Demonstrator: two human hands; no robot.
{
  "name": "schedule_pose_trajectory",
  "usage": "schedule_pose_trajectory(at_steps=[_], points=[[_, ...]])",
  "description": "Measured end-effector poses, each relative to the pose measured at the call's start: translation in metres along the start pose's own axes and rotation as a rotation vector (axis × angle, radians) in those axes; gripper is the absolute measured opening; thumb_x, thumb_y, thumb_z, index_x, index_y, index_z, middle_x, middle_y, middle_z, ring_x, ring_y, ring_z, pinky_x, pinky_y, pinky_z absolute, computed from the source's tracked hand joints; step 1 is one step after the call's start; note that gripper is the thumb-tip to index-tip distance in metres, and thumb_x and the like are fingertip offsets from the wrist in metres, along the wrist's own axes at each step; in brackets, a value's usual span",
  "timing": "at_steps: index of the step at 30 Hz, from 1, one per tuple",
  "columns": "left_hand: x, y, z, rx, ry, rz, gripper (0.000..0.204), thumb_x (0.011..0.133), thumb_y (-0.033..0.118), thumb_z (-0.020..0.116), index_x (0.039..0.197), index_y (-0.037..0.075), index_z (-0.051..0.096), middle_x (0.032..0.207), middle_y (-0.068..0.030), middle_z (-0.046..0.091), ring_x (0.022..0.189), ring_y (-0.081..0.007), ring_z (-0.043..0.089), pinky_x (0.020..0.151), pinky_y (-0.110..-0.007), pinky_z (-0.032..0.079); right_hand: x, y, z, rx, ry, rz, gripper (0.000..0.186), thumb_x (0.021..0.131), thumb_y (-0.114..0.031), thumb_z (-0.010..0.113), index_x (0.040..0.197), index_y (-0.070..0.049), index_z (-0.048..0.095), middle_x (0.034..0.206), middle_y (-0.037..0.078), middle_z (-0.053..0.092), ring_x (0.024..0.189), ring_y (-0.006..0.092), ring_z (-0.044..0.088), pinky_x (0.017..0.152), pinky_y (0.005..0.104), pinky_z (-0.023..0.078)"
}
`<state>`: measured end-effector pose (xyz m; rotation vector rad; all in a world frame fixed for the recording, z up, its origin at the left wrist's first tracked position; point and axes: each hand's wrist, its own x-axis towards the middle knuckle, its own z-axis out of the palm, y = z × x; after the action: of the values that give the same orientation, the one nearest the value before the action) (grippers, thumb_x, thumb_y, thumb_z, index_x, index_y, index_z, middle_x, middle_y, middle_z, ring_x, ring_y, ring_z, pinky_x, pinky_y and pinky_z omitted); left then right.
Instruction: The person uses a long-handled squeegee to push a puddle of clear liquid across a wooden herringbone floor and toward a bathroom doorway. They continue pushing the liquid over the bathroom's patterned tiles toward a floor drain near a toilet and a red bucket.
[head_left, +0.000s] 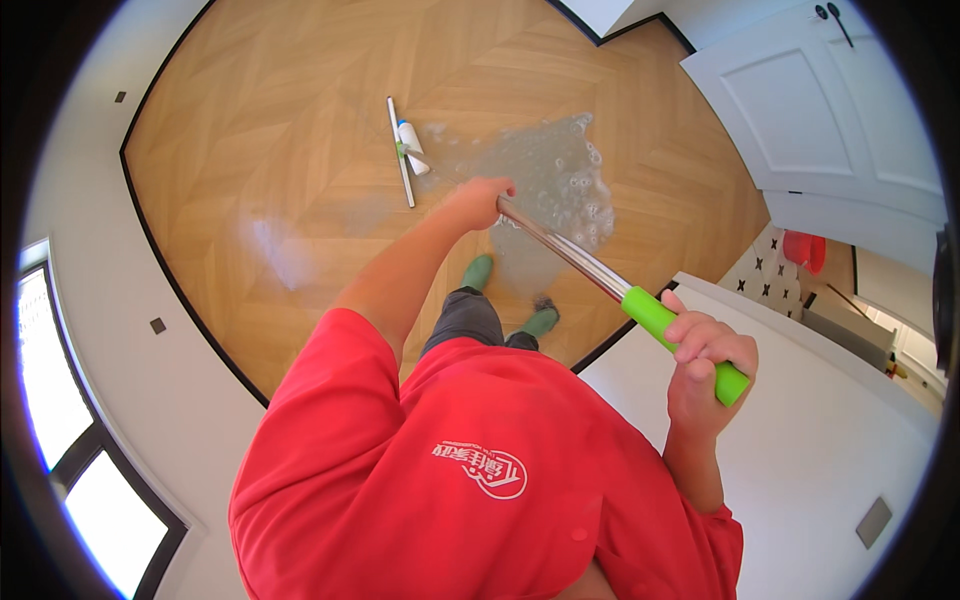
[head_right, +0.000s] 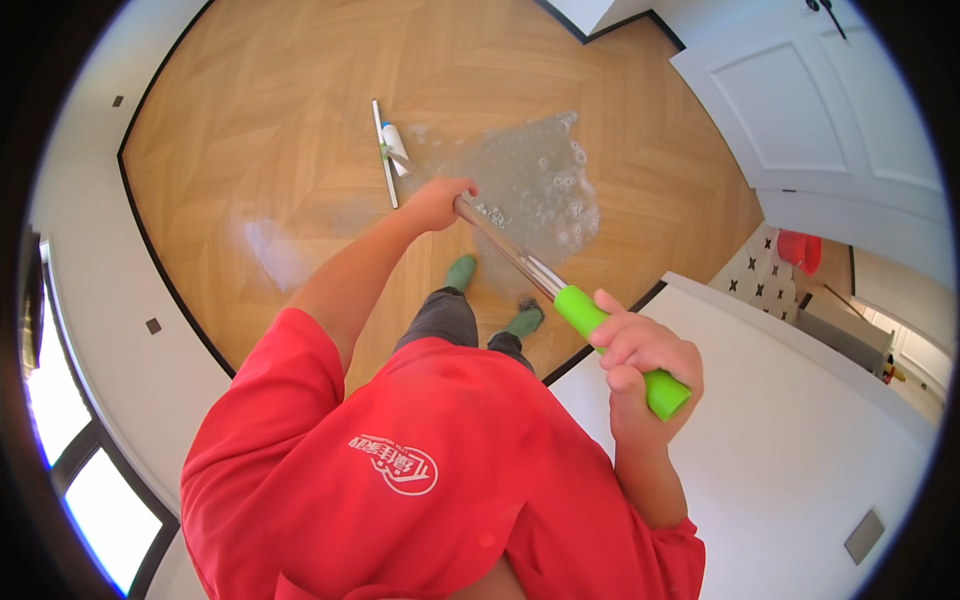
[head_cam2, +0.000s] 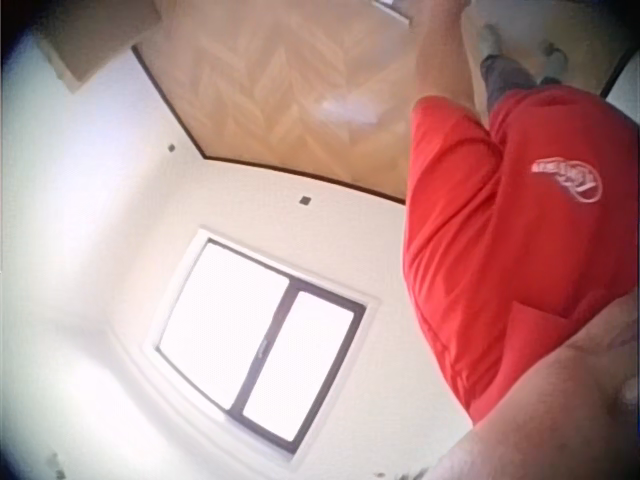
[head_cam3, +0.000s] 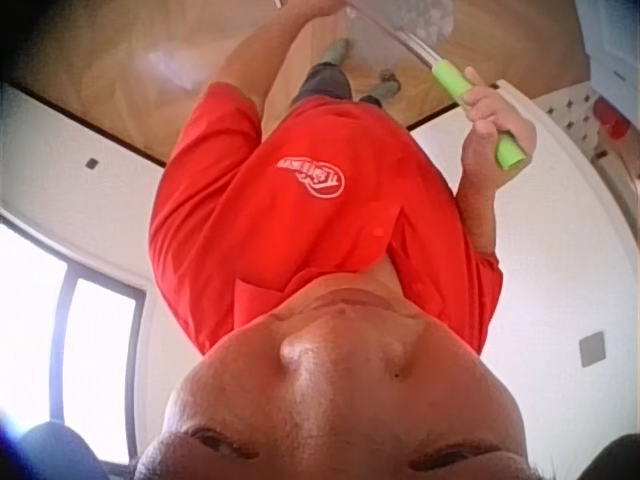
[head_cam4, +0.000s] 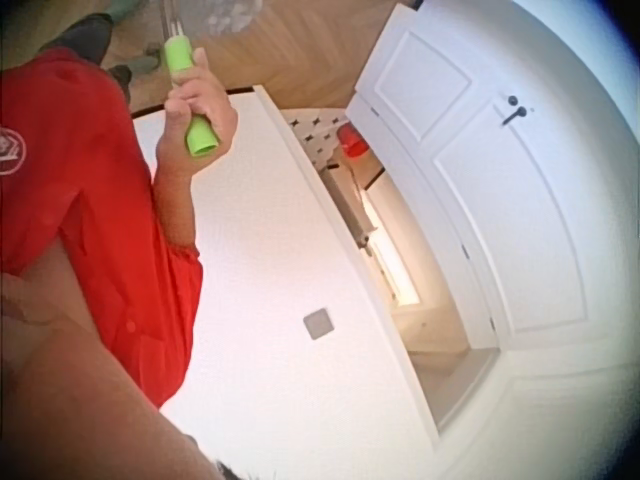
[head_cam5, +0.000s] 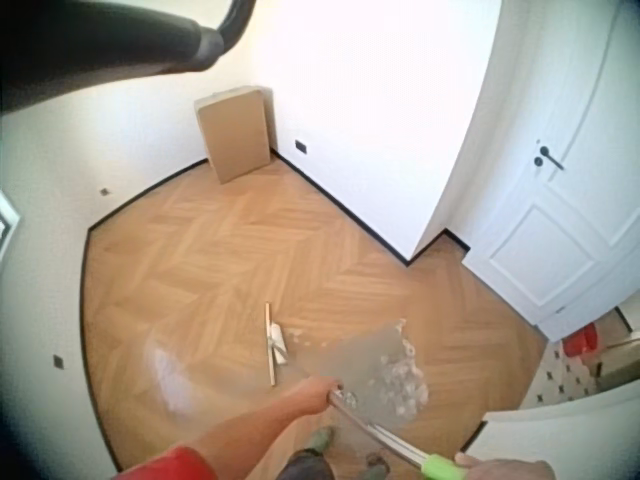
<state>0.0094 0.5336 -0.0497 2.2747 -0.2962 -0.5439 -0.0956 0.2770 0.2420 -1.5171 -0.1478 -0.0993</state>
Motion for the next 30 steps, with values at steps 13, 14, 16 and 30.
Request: schedule_pose_trajectory(at_steps=[13,14,16,30], points=[[0.119,0.043,0.023,0.067,-0.304,0.213,0.026,0.078,0.006,0.06,0.1,0.02,0.06,0.093,-0.0088,0.066,0.097,-0.0342,0.059,0.077,-0.053,0.042,0.008,-0.017,-0.017,-0.156,0.293,-0.025,0.036,0.084,-0.034,0.071,0.082,-0.007,0.047,0.072,0.007,0.057,0.079,0.0234,0.061,0.096,0.059,0.042],[0.129,0.048,0.027,0.069,-0.304,0.237,0.025,0.078,0.006,0.06,0.099,0.02,0.06,0.092,-0.0086,0.066,0.096,-0.0341,0.059,0.076,-0.052,0.042,0.01,-0.016,-0.021,-0.165,0.314,-0.028,0.036,0.085,-0.034,0.071,0.083,-0.008,0.047,0.072,0.007,0.057,0.079,0.0233,0.061,0.096,0.0589,0.042],[0.148,0.06,0.037,0.071,-0.304,0.283,0.025,0.078,0.006,0.06,0.099,0.02,0.06,0.091,-0.0082,0.066,0.094,-0.0339,0.06,0.074,-0.05,0.043,0.013,-0.013,-0.029,-0.183,0.355,-0.034,0.036,0.085,-0.034,0.071,0.083,-0.008,0.046,0.073,0.007,0.058,0.08,0.023,0.061,0.097,0.0587,0.042],[0.21,0.175,0.068,0.068,-0.459,0.574,0.03,0.074,-0.002,0.059,0.1,0.012,0.06,0.081,-0.0148,0.064,0.081,-0.0366,0.06,0.068,-0.044,0.046,0.003,-0.032,-0.091,-0.316,0.625,-0.111,0.037,0.086,-0.039,0.067,0.089,-0.009,0.046,0.077,0.005,0.057,0.082,0.0231,0.06,0.096,0.0604,0.045]])
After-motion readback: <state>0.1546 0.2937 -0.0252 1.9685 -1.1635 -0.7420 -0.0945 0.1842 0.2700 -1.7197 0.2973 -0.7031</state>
